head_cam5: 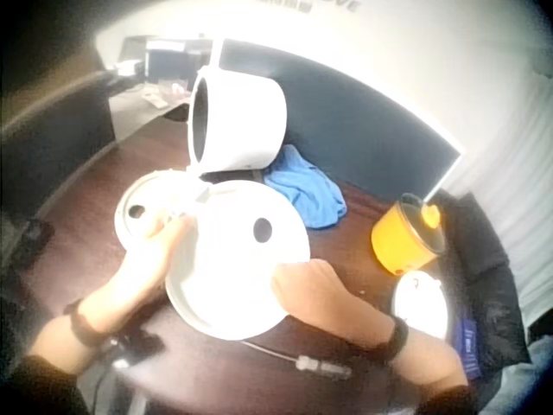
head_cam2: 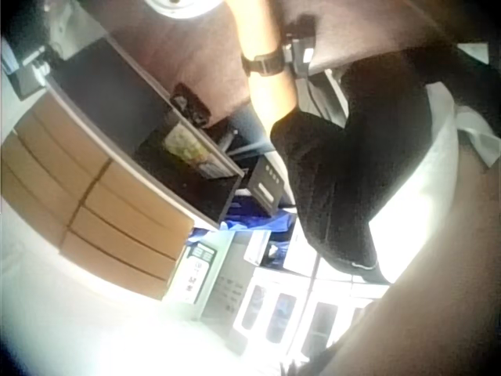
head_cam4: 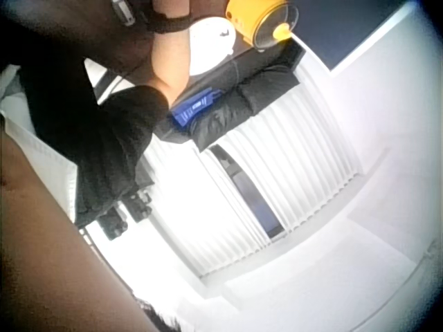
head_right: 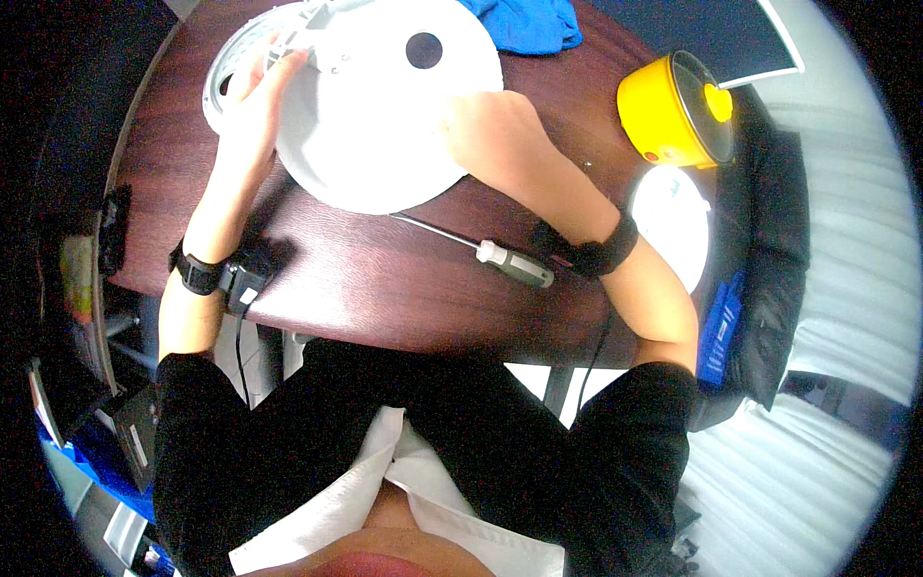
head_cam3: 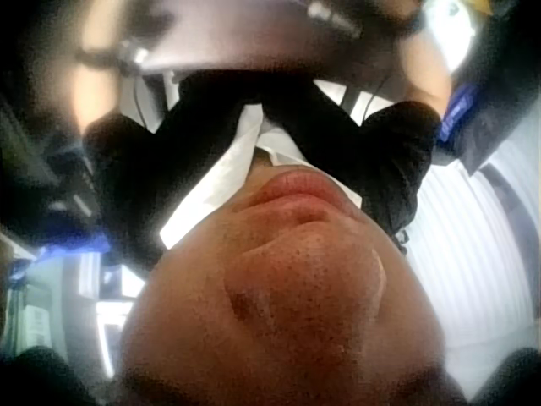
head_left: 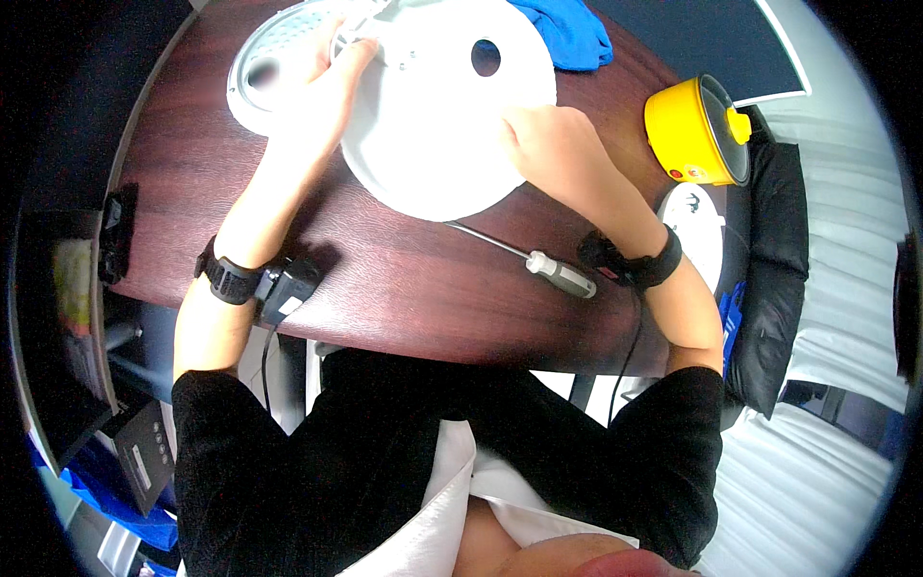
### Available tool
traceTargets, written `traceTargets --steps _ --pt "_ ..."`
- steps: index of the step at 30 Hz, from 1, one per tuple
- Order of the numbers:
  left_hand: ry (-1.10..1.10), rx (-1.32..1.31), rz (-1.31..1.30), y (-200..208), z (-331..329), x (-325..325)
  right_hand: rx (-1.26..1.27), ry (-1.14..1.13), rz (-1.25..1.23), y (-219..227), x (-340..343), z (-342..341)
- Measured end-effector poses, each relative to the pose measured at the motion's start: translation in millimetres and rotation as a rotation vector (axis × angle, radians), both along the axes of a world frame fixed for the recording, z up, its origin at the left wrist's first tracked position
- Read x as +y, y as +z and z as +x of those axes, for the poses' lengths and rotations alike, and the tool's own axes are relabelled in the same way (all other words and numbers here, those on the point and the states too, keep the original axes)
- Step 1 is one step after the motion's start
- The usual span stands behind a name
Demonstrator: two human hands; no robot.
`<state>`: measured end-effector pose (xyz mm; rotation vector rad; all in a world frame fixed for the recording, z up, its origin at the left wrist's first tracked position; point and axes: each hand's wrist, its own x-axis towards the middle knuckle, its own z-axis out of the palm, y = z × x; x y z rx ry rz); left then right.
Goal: The person wipes a white plastic lid and a handle with a blue cloth, then attaches the handle to the lid. They place screws into the lid and use a screwdriver to tighten them, securing the handle in place.
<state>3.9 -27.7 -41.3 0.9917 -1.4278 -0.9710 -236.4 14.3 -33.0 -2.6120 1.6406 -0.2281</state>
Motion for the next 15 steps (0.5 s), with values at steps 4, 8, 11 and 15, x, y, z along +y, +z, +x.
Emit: traceTargets --steps 4,8,11,15 --pt "-0.015 -0.046 -0.007 -4.7 2.4 -6.9 -0.02 -0.025 -0.073 7.1 1.8 -24.0" --pt "0.022 -0.063 0.102 4.4 -1.4 3.5 0.045 -0.161 -0.031 20.7 4.8 -87.4" --pt "-0.029 0.021 0.082 2.8 2.4 2.3 0.293 -0.269 0.16 25.1 5.8 -147.0" --pt "-0.02 0.125 0.116 2.1 -1.6 0.2 0.303 -0.297 0.342 20.4 18.2 -165.4"
